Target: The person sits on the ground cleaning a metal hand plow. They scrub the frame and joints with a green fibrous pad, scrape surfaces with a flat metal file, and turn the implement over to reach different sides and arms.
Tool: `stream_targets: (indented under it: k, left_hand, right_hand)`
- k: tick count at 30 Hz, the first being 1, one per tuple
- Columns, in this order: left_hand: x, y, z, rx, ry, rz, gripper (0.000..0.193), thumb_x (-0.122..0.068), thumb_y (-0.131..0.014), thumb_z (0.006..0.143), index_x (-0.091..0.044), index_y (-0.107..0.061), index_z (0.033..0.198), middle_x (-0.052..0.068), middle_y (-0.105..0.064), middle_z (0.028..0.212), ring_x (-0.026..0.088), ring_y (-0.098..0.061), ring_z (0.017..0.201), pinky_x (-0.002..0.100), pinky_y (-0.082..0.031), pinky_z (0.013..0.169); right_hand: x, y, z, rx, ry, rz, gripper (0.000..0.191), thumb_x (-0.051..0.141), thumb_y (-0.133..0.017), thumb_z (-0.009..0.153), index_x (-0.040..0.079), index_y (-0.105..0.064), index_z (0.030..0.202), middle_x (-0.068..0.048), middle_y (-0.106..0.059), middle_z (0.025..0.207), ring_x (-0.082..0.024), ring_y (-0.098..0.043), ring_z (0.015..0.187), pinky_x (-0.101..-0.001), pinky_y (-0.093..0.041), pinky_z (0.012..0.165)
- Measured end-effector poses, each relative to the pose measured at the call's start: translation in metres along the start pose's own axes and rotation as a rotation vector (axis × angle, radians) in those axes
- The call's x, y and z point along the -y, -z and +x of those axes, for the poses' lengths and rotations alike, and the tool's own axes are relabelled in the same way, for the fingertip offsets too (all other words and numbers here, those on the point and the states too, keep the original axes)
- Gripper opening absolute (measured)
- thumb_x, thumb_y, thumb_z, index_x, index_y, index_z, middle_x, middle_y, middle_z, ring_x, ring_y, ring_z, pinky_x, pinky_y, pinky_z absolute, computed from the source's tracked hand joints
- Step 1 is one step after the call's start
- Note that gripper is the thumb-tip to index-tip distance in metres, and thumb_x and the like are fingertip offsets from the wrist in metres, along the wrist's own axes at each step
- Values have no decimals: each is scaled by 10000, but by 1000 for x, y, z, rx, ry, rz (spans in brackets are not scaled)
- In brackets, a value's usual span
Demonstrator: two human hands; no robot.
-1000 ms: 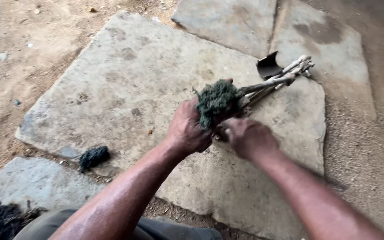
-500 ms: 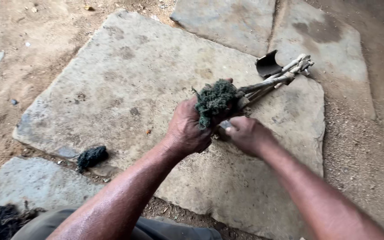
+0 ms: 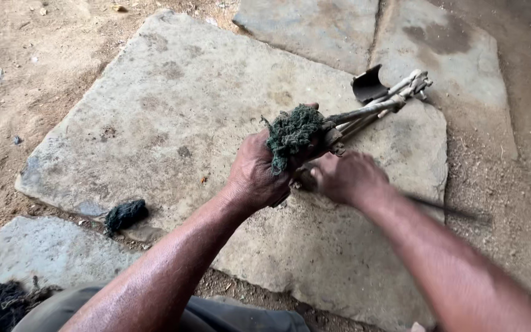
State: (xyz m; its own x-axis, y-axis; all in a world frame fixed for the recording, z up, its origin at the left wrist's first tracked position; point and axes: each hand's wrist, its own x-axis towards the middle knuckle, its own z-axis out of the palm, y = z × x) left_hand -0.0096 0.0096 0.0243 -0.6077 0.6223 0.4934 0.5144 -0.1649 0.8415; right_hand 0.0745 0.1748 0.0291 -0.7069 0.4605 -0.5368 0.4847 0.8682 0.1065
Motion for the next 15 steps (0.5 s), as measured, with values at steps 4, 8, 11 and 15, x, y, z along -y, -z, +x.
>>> stream_targets:
  k: [4, 8, 11, 15]
  left_hand:
    - [-6, 1, 1, 218, 492, -48, 379, -210, -611, 978, -213, -645, 1356, 98, -782, 786, 219, -729, 613, 387, -586, 570]
    - [-5, 0, 2, 49, 101, -21, 339, -180, -606, 1038, -174, -648, 1374, 50, -808, 1038, 157, -781, 884, 341, -612, 756]
    - [1, -2, 0, 47, 2, -154, 375, -186, -634, 1033, -148, -598, 1404, 70, -794, 1074, 169, -769, 929, 346, -612, 792]
    - [14, -1, 1, 116, 374, 40, 244, -210, -694, 931, -135, -705, 1163, 107, -806, 908, 215, -775, 793, 385, -611, 725]
  right_hand:
    - [-2, -11, 10, -616, 318, -289, 264, 287, -350, 1059, 273, -473, 1291, -86, -742, 955, -222, -636, 704, -480, -610, 723]
    - [3, -36, 25, -195, 125, -195, 357, 199, -356, 1106, 113, -702, 1109, -152, -740, 1000, -287, -741, 860, -469, -613, 855]
    - [-6, -45, 26, -257, 23, 352, 308, 314, -454, 1027, 97, -666, 1078, -173, -702, 988, -334, -711, 947, -524, -569, 845]
    - [-15, -47, 19, -250, -39, 411, 318, 391, -441, 1002, 178, -655, 1100, -145, -736, 983, -317, -716, 904, -518, -555, 820]
